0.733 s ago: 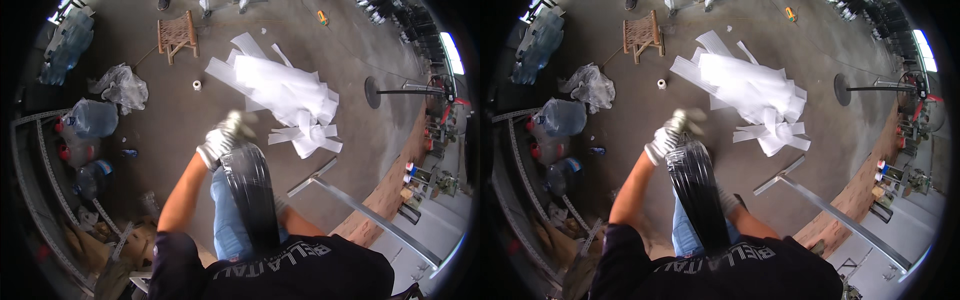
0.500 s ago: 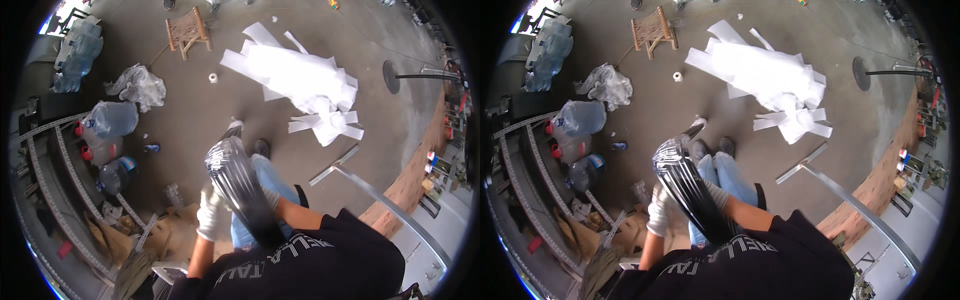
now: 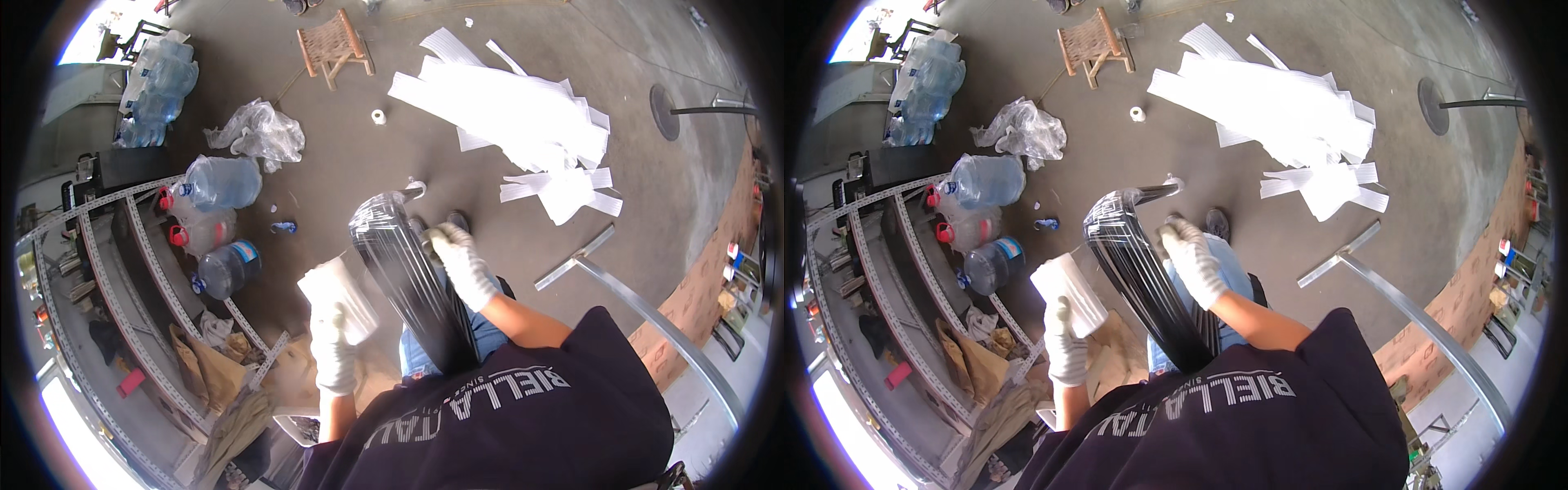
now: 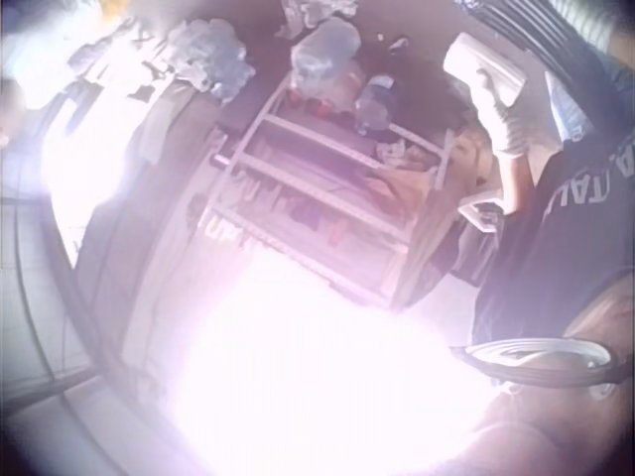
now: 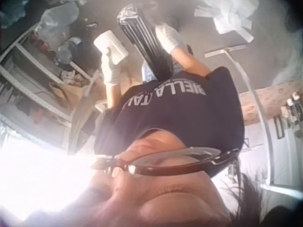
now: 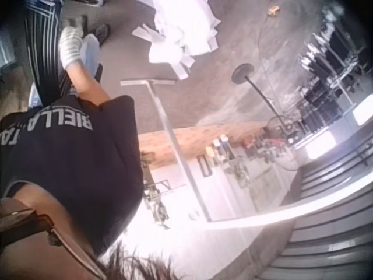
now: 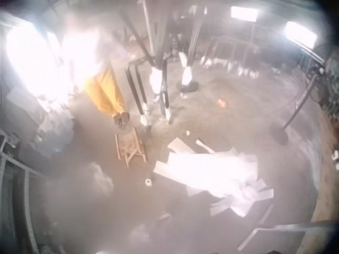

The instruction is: The person wraps black curved metal tubes with plastic film. The person takes a tube from a rack, wraps the middle section with plastic film from a roll, and then hangs the tube back on a rack.

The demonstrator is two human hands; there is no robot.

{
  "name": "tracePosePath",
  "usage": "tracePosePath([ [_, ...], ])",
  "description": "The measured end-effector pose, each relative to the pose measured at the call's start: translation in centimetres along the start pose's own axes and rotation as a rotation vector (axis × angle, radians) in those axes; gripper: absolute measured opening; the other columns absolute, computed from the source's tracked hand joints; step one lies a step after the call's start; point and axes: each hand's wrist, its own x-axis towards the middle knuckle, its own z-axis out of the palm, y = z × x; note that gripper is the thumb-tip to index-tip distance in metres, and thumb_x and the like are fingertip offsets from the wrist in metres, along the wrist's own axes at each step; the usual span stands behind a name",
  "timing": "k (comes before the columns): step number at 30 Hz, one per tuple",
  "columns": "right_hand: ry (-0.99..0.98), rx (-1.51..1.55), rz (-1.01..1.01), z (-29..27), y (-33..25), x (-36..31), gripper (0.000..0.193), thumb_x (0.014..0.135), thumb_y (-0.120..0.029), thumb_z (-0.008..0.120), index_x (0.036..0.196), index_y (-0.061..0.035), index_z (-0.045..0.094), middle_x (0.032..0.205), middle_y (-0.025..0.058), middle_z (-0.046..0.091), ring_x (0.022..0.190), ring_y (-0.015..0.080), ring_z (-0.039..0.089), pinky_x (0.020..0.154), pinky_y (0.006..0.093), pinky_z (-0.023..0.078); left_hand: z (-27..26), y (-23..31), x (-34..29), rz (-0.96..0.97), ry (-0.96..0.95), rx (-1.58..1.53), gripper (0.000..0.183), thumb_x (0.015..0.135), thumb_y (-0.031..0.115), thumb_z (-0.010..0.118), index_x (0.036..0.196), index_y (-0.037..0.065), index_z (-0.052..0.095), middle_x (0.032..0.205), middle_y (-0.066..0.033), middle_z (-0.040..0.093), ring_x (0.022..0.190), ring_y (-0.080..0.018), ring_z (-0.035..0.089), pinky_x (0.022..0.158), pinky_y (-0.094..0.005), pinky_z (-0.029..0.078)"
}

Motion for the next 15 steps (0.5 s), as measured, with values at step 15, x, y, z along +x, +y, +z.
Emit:
tracePosePath([
  [15,-0.219,2.948,1.185,-2.7,16.6,-5.8,0.045,0.07,-0.009,0.07,0.11,-0.004,0.049,0.095,0.0077,0.059,0.08,0.015,0.06,0.071,0.0292,0.052,4.6,-8.8,6.8,-0.164,0.009,0.06,0.02,0.087,0.019,0.052,0.097,0.002,0.06,0.082,-0.0059,0.063,0.069,-0.0119,0.057,0.066,-0.0232,0.047],
])
